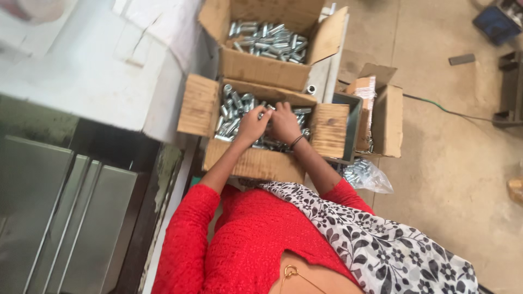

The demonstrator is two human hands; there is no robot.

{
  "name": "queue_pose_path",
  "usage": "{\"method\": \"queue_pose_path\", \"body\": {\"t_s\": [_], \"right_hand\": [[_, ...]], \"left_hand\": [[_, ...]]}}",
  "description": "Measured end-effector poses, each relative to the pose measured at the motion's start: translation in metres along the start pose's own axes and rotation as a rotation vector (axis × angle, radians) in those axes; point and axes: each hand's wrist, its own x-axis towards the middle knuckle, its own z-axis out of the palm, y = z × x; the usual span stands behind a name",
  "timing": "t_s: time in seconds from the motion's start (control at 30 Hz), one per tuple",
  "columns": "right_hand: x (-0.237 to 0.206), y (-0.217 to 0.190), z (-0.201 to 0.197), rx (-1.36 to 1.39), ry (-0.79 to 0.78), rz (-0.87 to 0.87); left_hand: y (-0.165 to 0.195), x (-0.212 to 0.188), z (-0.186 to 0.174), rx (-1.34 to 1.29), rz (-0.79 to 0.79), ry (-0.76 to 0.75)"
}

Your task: The person repeatedly picks up small cylindrical metal parts from a cardboard box and inserts them one by one into a slot on a red industrial machine. The person then retrieves the processed parts and places them into a second box.

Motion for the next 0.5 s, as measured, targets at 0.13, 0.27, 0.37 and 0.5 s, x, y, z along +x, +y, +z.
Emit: {"method": "queue_pose_path", "body": {"t_s": [0.13, 0.27, 0.37, 0.5], "right_hand": [[-0.010, -0.011, 0.001, -0.164, 0.040, 0.016], [-0.021, -0.032, -0.015, -0.186, 0.098, -0.034], [-0.024, -0.042, -0.023, -0.199, 0.120, -0.020], [-0.024, -0.046, -0.024, -0.176, -0.045, 0.029]], "left_hand": [[-0.011, 0.000, -0.005, 0.149, -0.149, -0.183], [-0.019, -0.010, -0.012, 0.260, -0.010, -0.262], [-0.023, -0.013, -0.015, 0.365, -0.031, -0.311], [-0.028, -0.009, -0.016, 0.439, 0.011, -0.315]]}}
